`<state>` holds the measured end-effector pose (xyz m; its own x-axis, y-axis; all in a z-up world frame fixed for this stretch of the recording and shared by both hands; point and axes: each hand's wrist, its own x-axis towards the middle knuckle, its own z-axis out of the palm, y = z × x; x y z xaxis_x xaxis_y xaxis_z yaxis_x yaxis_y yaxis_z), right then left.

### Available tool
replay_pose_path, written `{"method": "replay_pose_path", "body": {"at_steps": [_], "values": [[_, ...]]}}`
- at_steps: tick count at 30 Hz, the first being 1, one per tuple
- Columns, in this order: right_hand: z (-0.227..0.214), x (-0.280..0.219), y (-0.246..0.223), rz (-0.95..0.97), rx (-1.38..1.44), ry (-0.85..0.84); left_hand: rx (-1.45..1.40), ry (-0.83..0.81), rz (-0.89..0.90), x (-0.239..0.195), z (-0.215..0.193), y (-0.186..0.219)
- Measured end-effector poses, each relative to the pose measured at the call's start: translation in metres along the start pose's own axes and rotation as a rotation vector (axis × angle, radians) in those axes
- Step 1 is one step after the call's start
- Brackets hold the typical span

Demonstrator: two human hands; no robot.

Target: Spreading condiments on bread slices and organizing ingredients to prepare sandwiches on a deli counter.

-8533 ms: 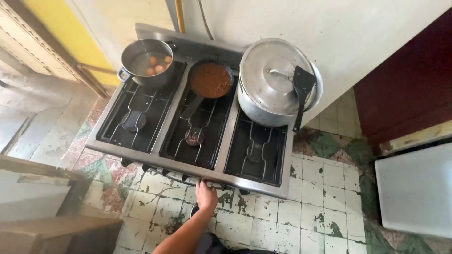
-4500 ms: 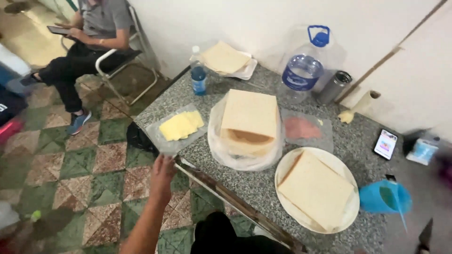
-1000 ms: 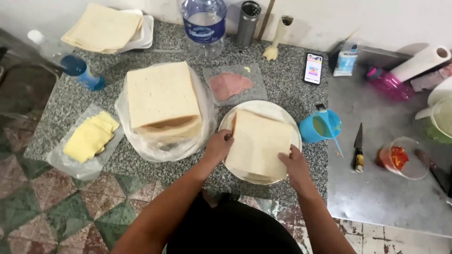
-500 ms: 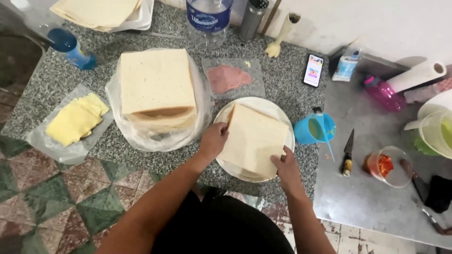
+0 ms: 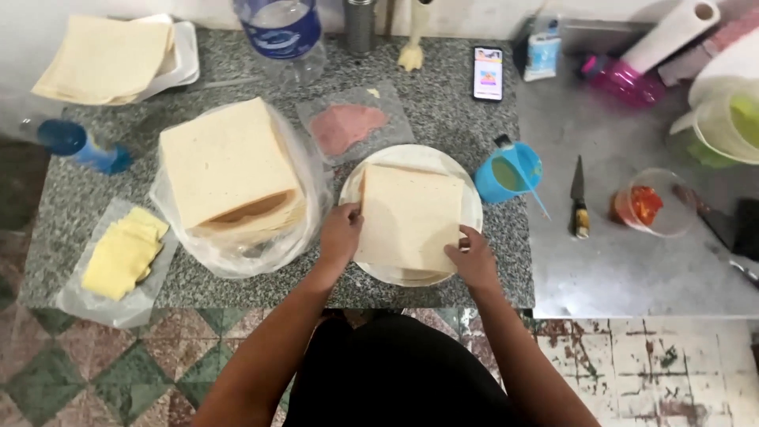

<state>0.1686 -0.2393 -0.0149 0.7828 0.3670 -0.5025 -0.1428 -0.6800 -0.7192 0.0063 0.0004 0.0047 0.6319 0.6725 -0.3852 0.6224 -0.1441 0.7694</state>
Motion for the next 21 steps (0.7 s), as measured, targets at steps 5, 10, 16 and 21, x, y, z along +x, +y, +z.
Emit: {"method": "replay_pose_path", "body": {"at_steps": [5,10,16,21], "values": [[-0.001,-0.003,0.005,-0.031,-0.037,-0.007,0.074,-0.003,-0.002,-0.005,-0.004,0.006],[0.001,-0.01,0.005,-0.021,0.03,-0.038,0.087,0.022,-0.022,-0.001,0.0,-0.002],[-0.002,-0.02,-0.005,-0.037,0.074,-0.078,0.103,0.031,-0.016,-0.005,0.002,0.003],[-0.008,-0.031,-0.019,-0.003,0.064,-0.095,0.16,0.043,-0.005,0.002,0.01,-0.007]]}}
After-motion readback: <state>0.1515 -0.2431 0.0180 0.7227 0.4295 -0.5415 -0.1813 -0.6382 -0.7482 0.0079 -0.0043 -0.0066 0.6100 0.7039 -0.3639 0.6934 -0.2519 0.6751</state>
